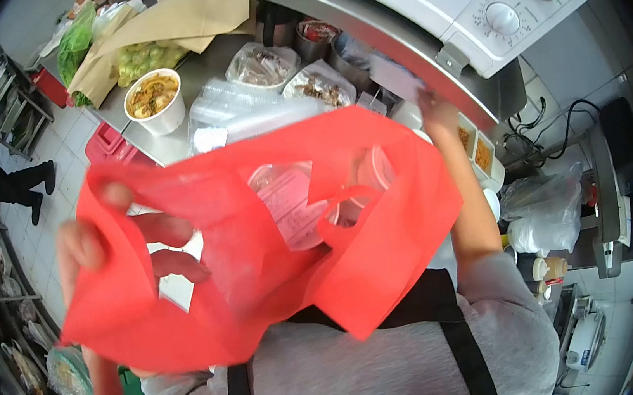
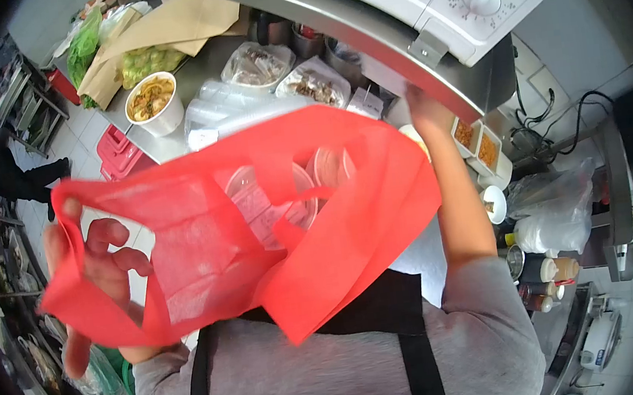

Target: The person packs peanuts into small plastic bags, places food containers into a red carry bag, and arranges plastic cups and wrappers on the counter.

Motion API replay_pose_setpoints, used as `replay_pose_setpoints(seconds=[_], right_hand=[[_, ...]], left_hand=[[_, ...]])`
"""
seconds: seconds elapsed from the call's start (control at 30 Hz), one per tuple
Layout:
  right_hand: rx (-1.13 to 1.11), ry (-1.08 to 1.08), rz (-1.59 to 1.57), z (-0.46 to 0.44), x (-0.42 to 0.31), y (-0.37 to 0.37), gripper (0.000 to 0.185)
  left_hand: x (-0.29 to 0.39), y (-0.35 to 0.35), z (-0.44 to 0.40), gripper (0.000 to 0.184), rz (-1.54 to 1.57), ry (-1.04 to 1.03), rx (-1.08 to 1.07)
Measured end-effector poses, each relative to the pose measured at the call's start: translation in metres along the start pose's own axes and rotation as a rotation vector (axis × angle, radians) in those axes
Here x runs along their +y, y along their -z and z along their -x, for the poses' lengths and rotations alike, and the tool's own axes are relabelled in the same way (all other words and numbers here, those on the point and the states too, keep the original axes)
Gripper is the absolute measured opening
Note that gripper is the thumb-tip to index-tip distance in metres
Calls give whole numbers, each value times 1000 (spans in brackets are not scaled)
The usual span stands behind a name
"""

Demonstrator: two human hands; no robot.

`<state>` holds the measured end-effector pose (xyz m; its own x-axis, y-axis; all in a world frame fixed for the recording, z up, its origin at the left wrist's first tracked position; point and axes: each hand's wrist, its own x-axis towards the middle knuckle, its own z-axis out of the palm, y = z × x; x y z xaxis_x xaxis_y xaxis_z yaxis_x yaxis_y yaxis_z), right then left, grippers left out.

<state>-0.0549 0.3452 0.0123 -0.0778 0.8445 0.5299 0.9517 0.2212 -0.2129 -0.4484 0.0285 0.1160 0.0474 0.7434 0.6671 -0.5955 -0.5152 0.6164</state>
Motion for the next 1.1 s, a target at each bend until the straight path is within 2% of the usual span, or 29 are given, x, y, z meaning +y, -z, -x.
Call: replay_pose_setpoints(seconds=[0.03,0.07,0.1,0.13,0.17,0.2,0.27,0.3,0.37,0.4,0.43,0.53,0.57,0.67,0.7,0.73,0.77,0.8,0.87,0.97,1.1], right_hand=[[73,-66,-465,27,7,16,23],[61,-130,-294,47,26,32,18],[131,-143,-519,70,43,42,14],[127,-48,-534,87,41,79,13],[105,-119,-516,103,33,118,12],[106,-78,-510,115,43,147,13],[390,-3,-428,127,28,209,15],[574,51,-377,129,21,236,14],[833,374,-441,116,-17,269,22],[722,516,-585,114,-45,275,27],[604,659,-728,111,-79,278,31],[-135,1219,-616,83,-151,272,23],[-232,1358,-569,86,-174,257,21],[-717,1282,-123,127,-203,219,14],[-901,1226,-23,139,-203,200,13],[-873,1220,-119,152,-193,175,15],[-844,1215,-212,162,-184,156,17],[-966,989,-305,166,-182,151,19],[-1166,520,-477,170,-176,149,23],[-1110,737,-290,148,-157,187,29],[-1201,671,447,127,-141,271,41]], left_hand=[[-6,-9,-2,117,-12,-47,29],[-11,-18,-5,128,-24,-93,59],[-17,-26,-7,139,-39,-139,89],[-16,-41,-9,144,-134,-157,311],[-11,-48,-9,147,-201,-151,365],[-5,-54,-10,149,-267,-141,419],[9,-53,-16,148,-333,-64,198],[17,-44,-24,144,-322,32,-14],[27,-34,-45,135,-246,211,-386],[29,-32,-57,129,-179,302,-540],[27,-41,-64,123,-87,318,-542],[25,-51,-71,114,0,319,-596],[24,-51,-72,112,-1,309,-622],[21,-52,-74,107,-4,278,-698],[22,-55,-71,105,-32,282,-636],[24,-58,-69,104,-58,288,-574],[28,-67,-58,103,-112,306,-426],[31,-74,-50,102,-164,323,-277],[31,-81,-47,100,-197,280,-189],[32,-79,-45,99,-193,231,-178],[39,-71,-20,101,-158,235,-90]])
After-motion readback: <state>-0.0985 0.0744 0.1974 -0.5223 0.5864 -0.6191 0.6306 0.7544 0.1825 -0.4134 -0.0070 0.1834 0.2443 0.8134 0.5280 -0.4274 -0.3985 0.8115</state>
